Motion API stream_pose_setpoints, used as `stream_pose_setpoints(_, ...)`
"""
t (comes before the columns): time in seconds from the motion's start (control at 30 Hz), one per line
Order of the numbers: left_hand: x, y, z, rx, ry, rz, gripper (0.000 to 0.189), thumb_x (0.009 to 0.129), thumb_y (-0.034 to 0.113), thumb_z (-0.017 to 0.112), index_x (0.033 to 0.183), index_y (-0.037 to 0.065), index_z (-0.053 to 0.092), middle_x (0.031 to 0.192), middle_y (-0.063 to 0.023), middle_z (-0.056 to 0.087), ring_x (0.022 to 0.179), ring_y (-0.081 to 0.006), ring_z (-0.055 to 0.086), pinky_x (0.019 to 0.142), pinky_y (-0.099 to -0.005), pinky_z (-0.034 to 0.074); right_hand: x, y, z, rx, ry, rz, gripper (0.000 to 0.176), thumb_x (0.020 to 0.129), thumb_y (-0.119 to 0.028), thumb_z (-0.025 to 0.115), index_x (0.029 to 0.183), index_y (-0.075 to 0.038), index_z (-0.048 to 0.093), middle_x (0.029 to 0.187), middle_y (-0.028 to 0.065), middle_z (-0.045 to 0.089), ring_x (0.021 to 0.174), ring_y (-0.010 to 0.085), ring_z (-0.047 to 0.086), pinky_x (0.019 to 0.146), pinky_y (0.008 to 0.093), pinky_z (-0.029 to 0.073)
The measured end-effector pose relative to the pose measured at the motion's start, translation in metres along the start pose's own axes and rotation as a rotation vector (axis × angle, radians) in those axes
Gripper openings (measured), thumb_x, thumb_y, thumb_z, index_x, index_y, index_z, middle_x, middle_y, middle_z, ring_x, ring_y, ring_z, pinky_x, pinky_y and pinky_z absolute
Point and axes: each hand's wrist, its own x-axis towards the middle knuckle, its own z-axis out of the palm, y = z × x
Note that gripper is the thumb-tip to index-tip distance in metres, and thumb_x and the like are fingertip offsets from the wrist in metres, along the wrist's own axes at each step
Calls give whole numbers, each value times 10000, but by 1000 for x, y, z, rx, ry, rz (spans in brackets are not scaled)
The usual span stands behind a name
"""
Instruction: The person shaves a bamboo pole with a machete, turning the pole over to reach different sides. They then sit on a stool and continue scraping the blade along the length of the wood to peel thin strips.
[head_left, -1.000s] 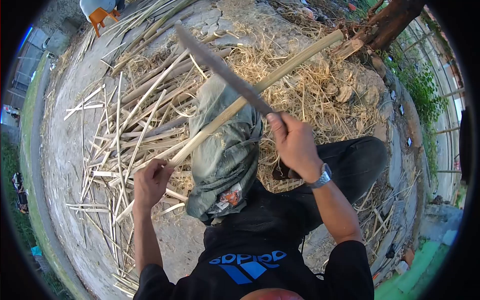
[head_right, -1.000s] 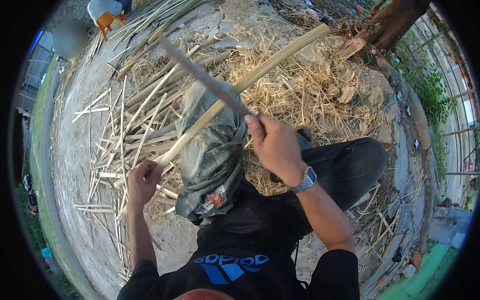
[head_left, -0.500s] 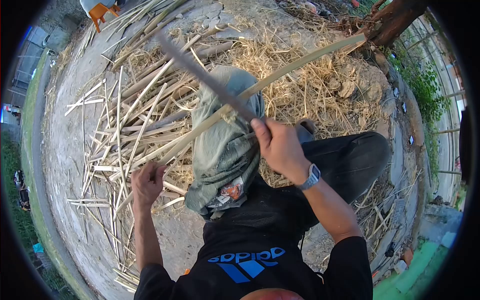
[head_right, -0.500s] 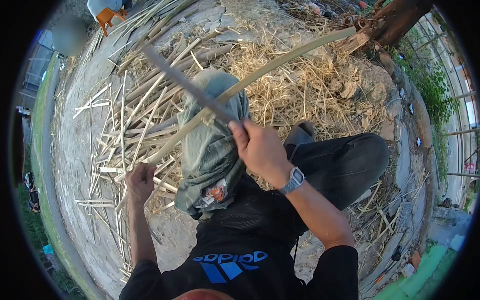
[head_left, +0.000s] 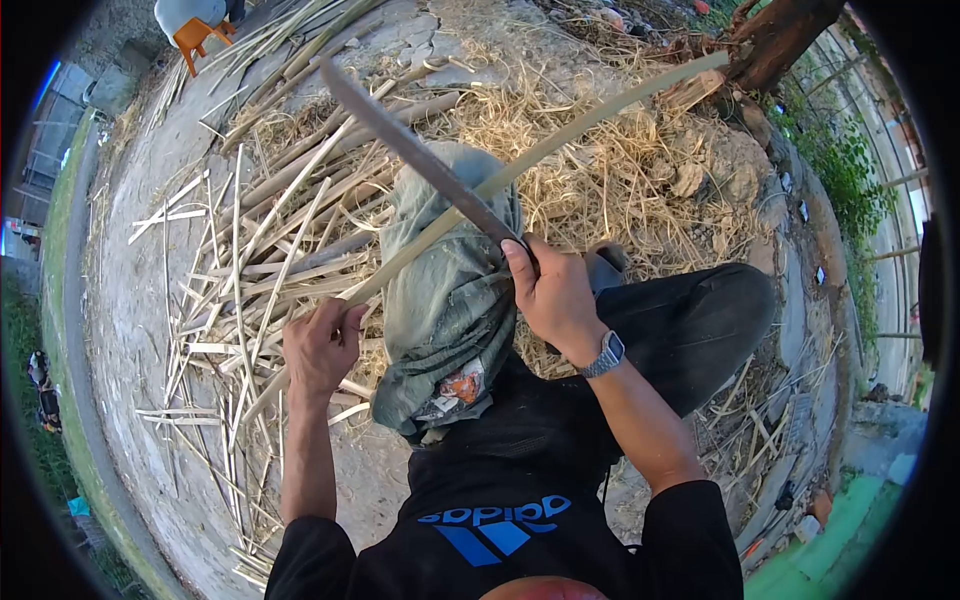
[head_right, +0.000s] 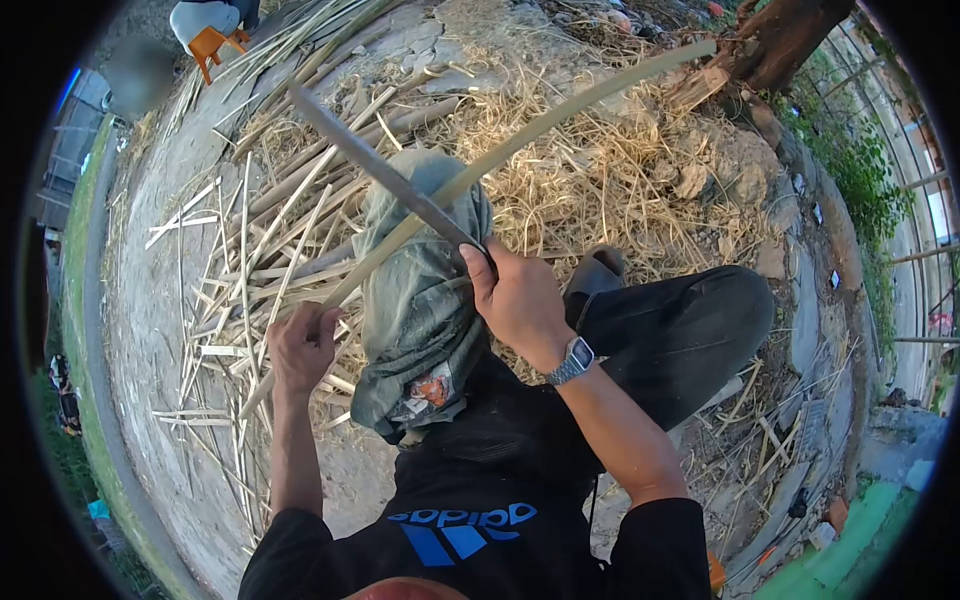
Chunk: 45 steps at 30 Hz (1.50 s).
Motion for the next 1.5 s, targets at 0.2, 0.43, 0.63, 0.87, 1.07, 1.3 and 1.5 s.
stream_pose_setpoints(0.2, 1, -5, 2, 116, 120, 143, 170, 891, 160, 788, 810, 108, 648, 618, -36, 623, 511, -232, 607, 490, -359, 461, 58, 22, -37, -33, 180, 86, 494, 1095, -394, 489, 795, -16, 593, 520, 125, 484, 441, 286, 500, 457, 424, 372)
stream_pose_setpoints(0.43, 22, 0, 2, 120, 96, 225, 159, 887, 130, 783, 823, 75, 648, 615, -72, 629, 525, -262, 618, 491, -366, 456, 5, -6, 3, 47, -74, 38, 407, 1056, -377, 564, 881, -25, 669, 580, 211, 577, 535, 429, 609, 488, 484, 441)
stream_pose_setpoints(0.63, 23, 6, -2, 90, 79, 172, 201, 892, 182, 794, 786, 98, 646, 584, -36, 610, 488, -232, 604, 459, -365, 440, 61, 40, -39, -72, 230, 128, 497, 1096, -388, 483, 807, -5, 615, 522, 97, 523, 441, 284, 519, 455, 414, 398)
stream_pose_setpoints(0.87, 45, 41, -8, 76, 10, 76, 239, 903, 224, 787, 792, 64, 649, 536, -90, 593, 431, -260, 567, 454, -381, 430, -17, -11, 7, 150, -75, 66, 374, 1055, -358, 569, 933, -24, 687, 597, 223, 589, 567, 445, 619, 508, 484, 468)
stream_pose_setpoints(1.07, 30, 19, -1, -237, -175, -151, 293, 948, 185, 755, 760, 4, 621, 491, -52, 464, 430, -142, 354, 446, -339, 316, 24, 18, -28, 16, 39, 152, 447, 1073, -386, 542, 861, -16, 676, 525, 141, 520, 433, 299, 527, 452, 436, 385)
stream_pose_setpoints(1.3, 29, -6, -2, -338, -319, -259, 508, 1057, 370, 605, 740, -27, 613, 521, -30, 463, 505, -91, 377, 473, -338, 322, 46, 36, -14, 16, 183, 93, 455, 1090, -367, 500, 877, 3, 657, 550, 159, 535, 460, 307, 539, 482, 434, 398)
stream_pose_setpoints(1.5, 50, -10, -21, -321, -469, -330, 529, 1055, 405, 598, 713, 1, 609, 526, 16, 476, 503, -63, 400, 477, -296, 316, 48, 38, -37, -31, 91, -7, 475, 1081, -401, 526, 824, -21, 651, 505, 86, 504, 414, 205, 525, 413, 364, 349)
